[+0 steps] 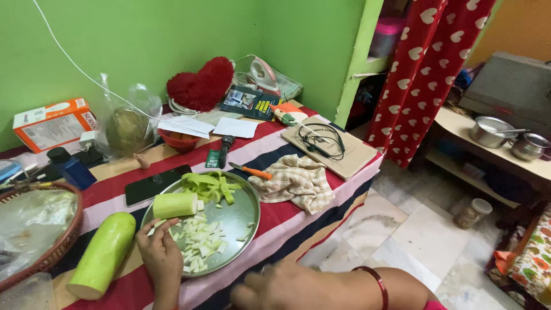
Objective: The person cuts a peeled green vegetable into small pieces using a knife and places them on a metal plate. The person handles the vegetable and knife throughout, accumulating cut pieces on the plate.
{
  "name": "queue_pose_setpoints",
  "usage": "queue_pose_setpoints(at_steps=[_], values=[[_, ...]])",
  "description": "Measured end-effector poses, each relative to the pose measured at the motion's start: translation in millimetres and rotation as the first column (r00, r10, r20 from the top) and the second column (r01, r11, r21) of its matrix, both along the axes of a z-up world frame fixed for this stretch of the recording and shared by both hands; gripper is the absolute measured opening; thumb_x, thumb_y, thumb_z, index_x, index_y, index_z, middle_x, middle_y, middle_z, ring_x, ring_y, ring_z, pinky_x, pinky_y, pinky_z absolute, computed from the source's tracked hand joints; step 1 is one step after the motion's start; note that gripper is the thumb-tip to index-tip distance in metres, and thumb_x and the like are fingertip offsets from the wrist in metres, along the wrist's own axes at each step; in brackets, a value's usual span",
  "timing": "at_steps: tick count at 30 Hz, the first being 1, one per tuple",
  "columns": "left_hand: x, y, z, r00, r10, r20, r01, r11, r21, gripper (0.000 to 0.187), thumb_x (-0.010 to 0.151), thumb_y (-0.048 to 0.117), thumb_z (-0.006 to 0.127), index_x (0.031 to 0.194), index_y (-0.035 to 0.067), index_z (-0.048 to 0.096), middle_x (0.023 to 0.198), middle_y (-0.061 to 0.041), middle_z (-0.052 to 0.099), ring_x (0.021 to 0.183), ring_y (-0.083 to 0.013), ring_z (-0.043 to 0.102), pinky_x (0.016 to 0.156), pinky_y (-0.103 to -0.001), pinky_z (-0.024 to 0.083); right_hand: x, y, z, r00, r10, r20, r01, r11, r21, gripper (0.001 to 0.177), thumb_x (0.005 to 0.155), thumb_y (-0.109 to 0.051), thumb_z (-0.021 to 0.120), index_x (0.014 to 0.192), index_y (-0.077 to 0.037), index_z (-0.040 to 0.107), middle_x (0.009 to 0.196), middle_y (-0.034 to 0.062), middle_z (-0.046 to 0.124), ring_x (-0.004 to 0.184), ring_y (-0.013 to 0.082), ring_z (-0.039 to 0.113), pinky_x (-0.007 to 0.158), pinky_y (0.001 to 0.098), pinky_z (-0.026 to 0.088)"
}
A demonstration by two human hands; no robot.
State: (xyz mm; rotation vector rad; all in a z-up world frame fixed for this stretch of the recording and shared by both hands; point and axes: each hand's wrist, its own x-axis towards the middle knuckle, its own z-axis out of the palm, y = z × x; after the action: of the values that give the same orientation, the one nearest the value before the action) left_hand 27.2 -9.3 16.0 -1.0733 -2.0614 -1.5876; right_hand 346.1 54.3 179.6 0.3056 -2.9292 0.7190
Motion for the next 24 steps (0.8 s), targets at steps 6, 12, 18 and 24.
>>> queue_pose_setpoints(at_steps=[6,12,18,24], values=[[0,-1,-1,0.999,0.007,-0.047,-0.008,1.000,-0.022,0.028,0.095,-0.003,0.056,0.109,0.011,0.076,0.128,-0.016,0.055,0.129,-0.0331,0.053,0.105,-0.043,0.047,2,23,-136,0.999,0.022,0.046,-0.008,0.958,-0.286,0.013,0.102,-0.004,0.053,0.101,0.006,0.062,0.094,0.0211,0.065,0.087,0.0312,0.070,0.076,0.0400,0.053],[-5,1,-7,1.000,-0.008,-0.024,0.008,1.000,0.007,0.025,0.101,0.000,0.055,0.116,0.009,0.073,0.126,-0.016,0.057,0.129,-0.0317,0.054,0.105,-0.041,0.048,1,13,-117,0.995,0.004,-0.103,-0.008,0.999,-0.039,0.018,0.090,-0.013,0.063,0.102,0.001,0.063,0.088,0.0185,0.067,0.081,0.0332,0.069,0.071,0.0438,0.054],[-25,5,-19,0.962,-0.157,0.223,0.139,0.986,0.097,0.026,0.101,0.012,0.058,0.125,0.008,0.069,0.123,-0.012,0.061,0.105,-0.0232,0.062,0.090,-0.033,0.052,-73,45,-35,0.873,-0.423,-0.241,0.457,0.883,0.106,0.023,0.096,-0.031,0.067,0.102,-0.009,0.065,0.075,0.0161,0.068,0.067,0.0399,0.066,0.058,0.0511,0.050],[-45,14,-43,0.632,-0.599,0.492,0.334,0.784,0.524,0.031,0.101,0.016,0.058,0.131,0.009,0.062,0.110,-0.005,0.065,0.086,-0.0102,0.058,0.073,-0.023,0.048,-137,81,-68,0.695,-0.488,-0.528,0.628,0.770,0.115,0.024,0.092,-0.031,0.065,0.089,-0.007,0.064,0.073,0.0154,0.067,0.061,0.0378,0.066,0.055,0.0500,0.050]])
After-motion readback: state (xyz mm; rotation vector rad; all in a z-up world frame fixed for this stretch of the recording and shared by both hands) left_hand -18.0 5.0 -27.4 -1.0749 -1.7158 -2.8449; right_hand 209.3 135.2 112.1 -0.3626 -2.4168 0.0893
